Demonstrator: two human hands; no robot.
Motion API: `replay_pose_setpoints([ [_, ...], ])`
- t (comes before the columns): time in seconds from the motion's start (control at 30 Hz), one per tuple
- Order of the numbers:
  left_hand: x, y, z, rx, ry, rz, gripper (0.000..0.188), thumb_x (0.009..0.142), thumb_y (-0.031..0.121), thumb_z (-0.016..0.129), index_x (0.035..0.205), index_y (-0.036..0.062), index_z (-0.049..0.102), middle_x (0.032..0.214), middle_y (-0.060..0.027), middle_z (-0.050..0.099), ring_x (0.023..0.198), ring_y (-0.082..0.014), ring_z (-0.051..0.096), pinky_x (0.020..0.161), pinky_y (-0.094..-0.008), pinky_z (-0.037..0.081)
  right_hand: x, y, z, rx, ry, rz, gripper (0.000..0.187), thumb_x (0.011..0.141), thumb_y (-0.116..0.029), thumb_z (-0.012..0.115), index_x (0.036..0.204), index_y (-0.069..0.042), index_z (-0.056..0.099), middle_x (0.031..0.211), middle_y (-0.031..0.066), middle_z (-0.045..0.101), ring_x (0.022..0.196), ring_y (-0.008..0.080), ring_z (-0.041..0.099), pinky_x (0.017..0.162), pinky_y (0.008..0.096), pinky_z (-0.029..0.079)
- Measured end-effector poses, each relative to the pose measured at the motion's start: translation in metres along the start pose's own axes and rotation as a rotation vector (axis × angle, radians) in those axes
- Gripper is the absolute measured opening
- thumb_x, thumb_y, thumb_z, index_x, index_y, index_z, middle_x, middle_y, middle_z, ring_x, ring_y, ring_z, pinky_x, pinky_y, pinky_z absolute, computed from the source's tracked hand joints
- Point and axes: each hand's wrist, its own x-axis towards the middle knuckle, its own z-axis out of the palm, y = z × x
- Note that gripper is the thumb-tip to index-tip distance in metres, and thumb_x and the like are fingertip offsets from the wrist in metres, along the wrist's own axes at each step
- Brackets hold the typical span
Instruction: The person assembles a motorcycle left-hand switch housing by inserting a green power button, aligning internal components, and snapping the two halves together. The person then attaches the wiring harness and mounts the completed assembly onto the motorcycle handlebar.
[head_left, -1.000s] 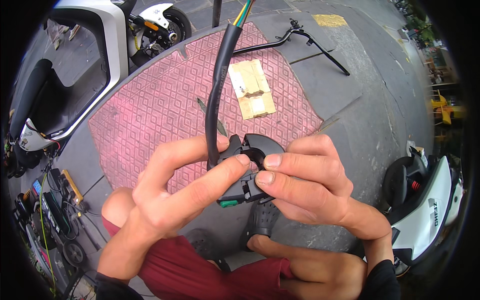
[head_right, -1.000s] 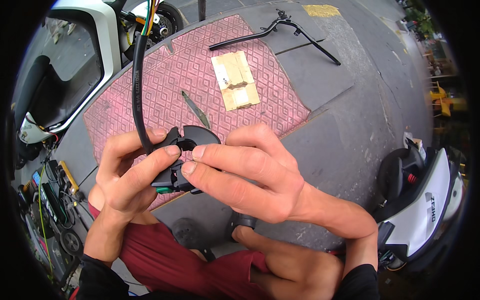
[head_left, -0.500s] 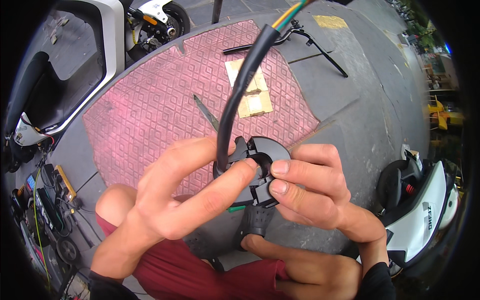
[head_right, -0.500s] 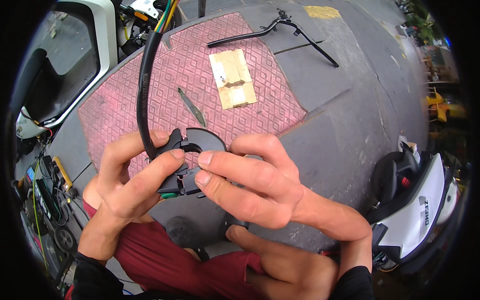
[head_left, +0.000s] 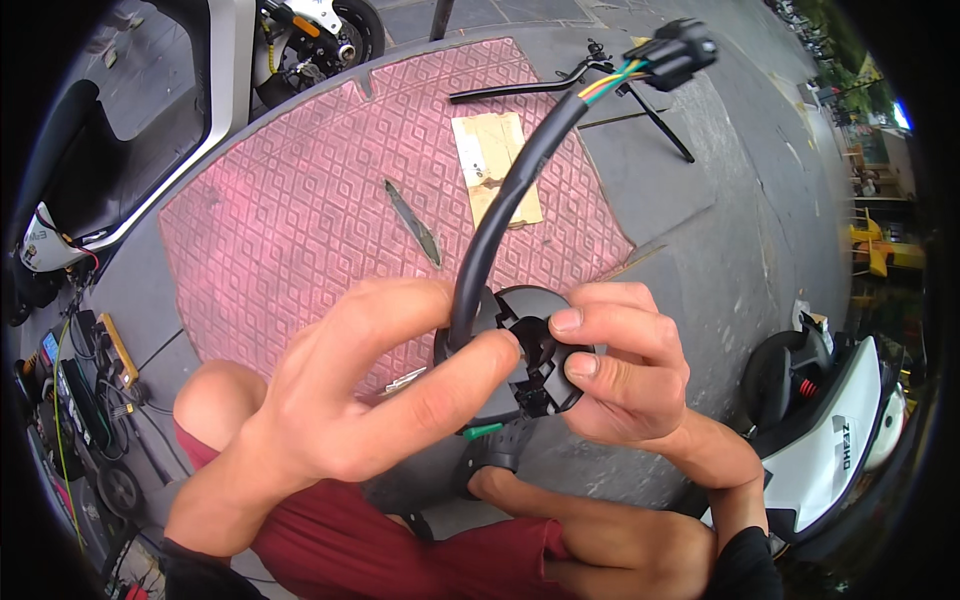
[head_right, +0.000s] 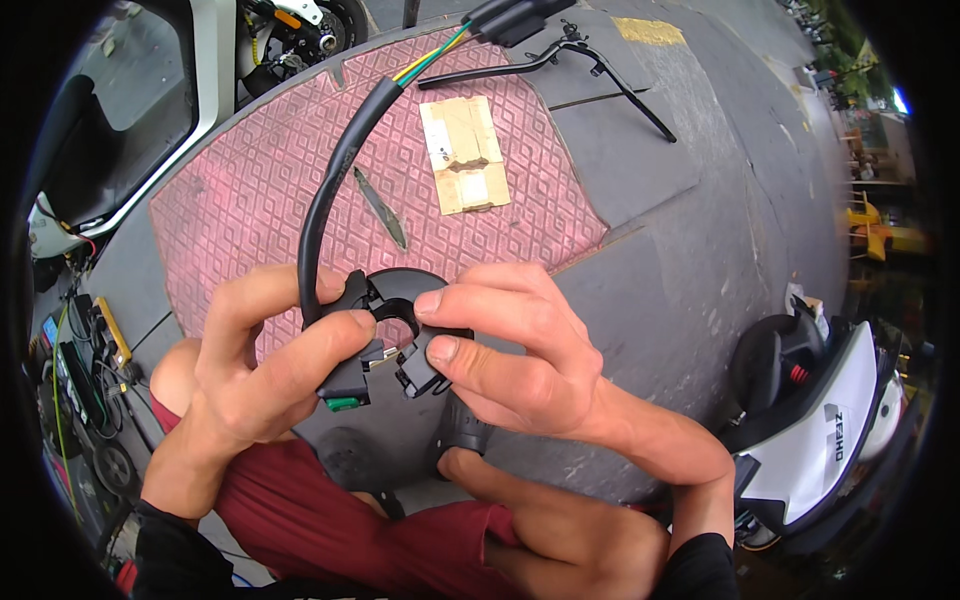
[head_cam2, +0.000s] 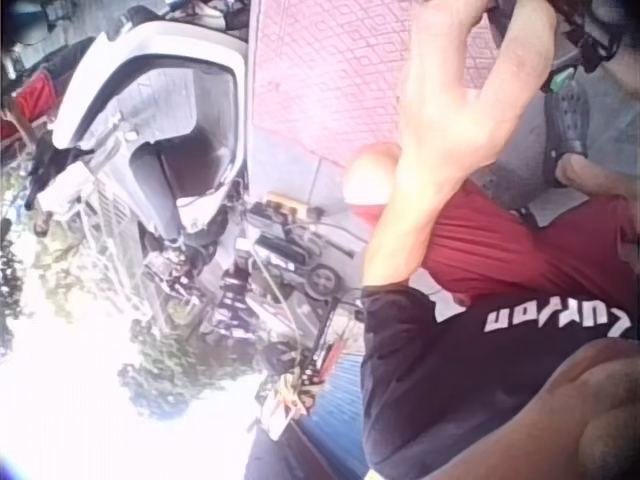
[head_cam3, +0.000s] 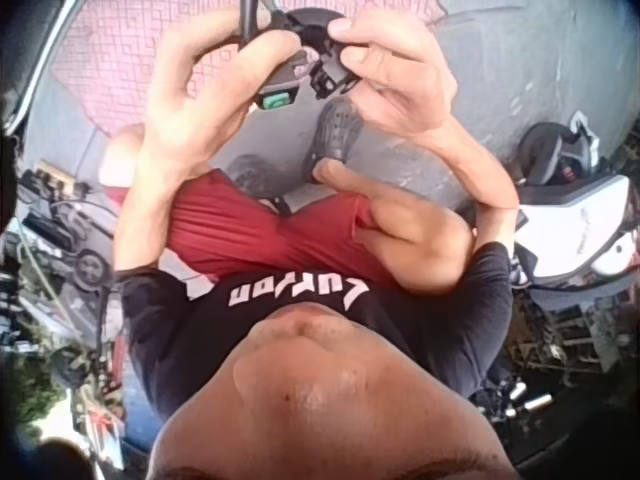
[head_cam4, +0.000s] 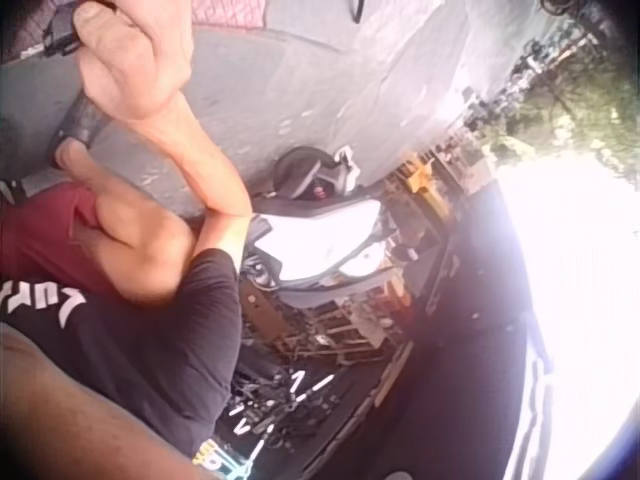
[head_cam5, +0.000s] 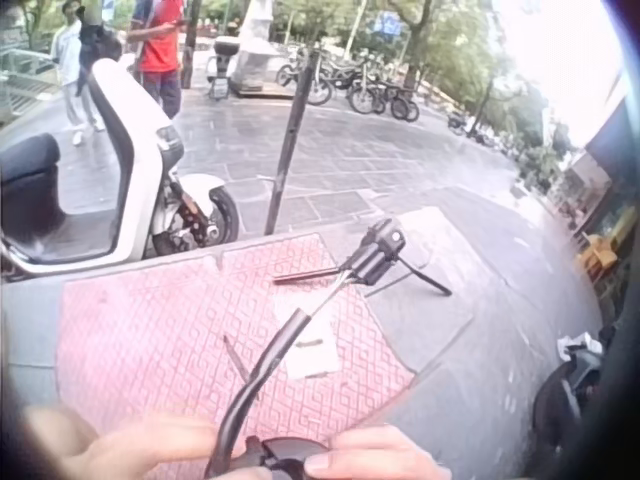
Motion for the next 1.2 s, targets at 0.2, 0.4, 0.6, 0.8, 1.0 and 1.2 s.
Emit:
replay_pose_setpoints([
  [0.2,0.000,0.003,0.003,0.048,0.079,0.076,0.041,0.066,-0.002,0.081,0.107,0.0040,0.079,0.112,-0.0148,0.061,0.087,-0.0287,0.071,0.071,-0.0351,0.062,0.006,-0.008,-0.003,-0.053,-0.022,-0.075,0.035,0.075,0.002,0.084,0.107,-0.007,0.071,0.117,0.0173,0.068,0.084,0.0281,0.065,0.067,0.0340,0.056],
  [0.4,-0.004,0.007,0.004,0.060,0.061,0.009,0.040,0.068,-0.002,0.084,0.108,0.0050,0.080,0.115,-0.0159,0.062,0.095,-0.0291,0.071,0.077,-0.0346,0.063,0.014,-0.007,-0.006,-0.104,-0.054,-0.138,0.031,0.076,-0.003,0.084,0.106,-0.006,0.075,0.114,0.0156,0.068,0.082,0.0256,0.064,0.066,0.0316,0.054],
  [0.6,-0.004,0.009,-0.003,0.096,-0.044,-0.058,0.041,0.070,-0.002,0.085,0.111,0.0036,0.080,0.117,-0.0166,0.063,0.100,-0.0273,0.071,0.079,-0.0337,0.064,0.014,-0.002,-0.001,-0.195,-0.031,-0.180,0.029,0.074,-0.003,0.083,0.102,-0.005,0.077,0.107,0.0137,0.070,0.075,0.0224,0.062,0.059,0.0289,0.051],
  [0.8,-0.005,0.013,0.002,0.014,-0.025,-0.158,0.041,0.070,-0.005,0.085,0.111,0.0010,0.080,0.124,-0.0192,0.064,0.103,-0.0276,0.072,0.083,-0.0326,0.065,0.015,-0.004,0.001,-0.268,0.003,-0.216,0.032,0.069,0.000,0.080,0.098,-0.011,0.075,0.104,0.0096,0.071,0.073,0.0203,0.059,0.058,0.0271,0.049],
  [1.0,-0.016,0.001,0.013,-0.124,0.158,0.013,0.039,0.072,-0.007,0.086,0.106,0.0019,0.068,0.124,-0.0232,0.064,0.108,-0.0380,0.071,0.084,-0.0428,0.066,0.016,-0.006,0.006,-0.297,0.069,-0.256,0.033,0.067,0.000,0.080,0.094,-0.016,0.071,0.105,0.0070,0.071,0.077,0.0205,0.058,0.062,0.0267,0.049],
  [1.2,-0.002,0.002,0.004,-0.083,0.027,-0.105,0.042,0.072,-0.004,0.089,0.110,-0.0001,0.074,0.121,-0.0213,0.064,0.101,-0.0305,0.073,0.085,-0.0357,0.065,0.019,-0.005,-0.001,-0.225,-0.014,-0.166,0.035,0.067,0.002,0.081,0.098,-0.011,0.072,0.111,0.0099,0.071,0.075,0.0199,0.061,0.061,0.0287,0.050],
])
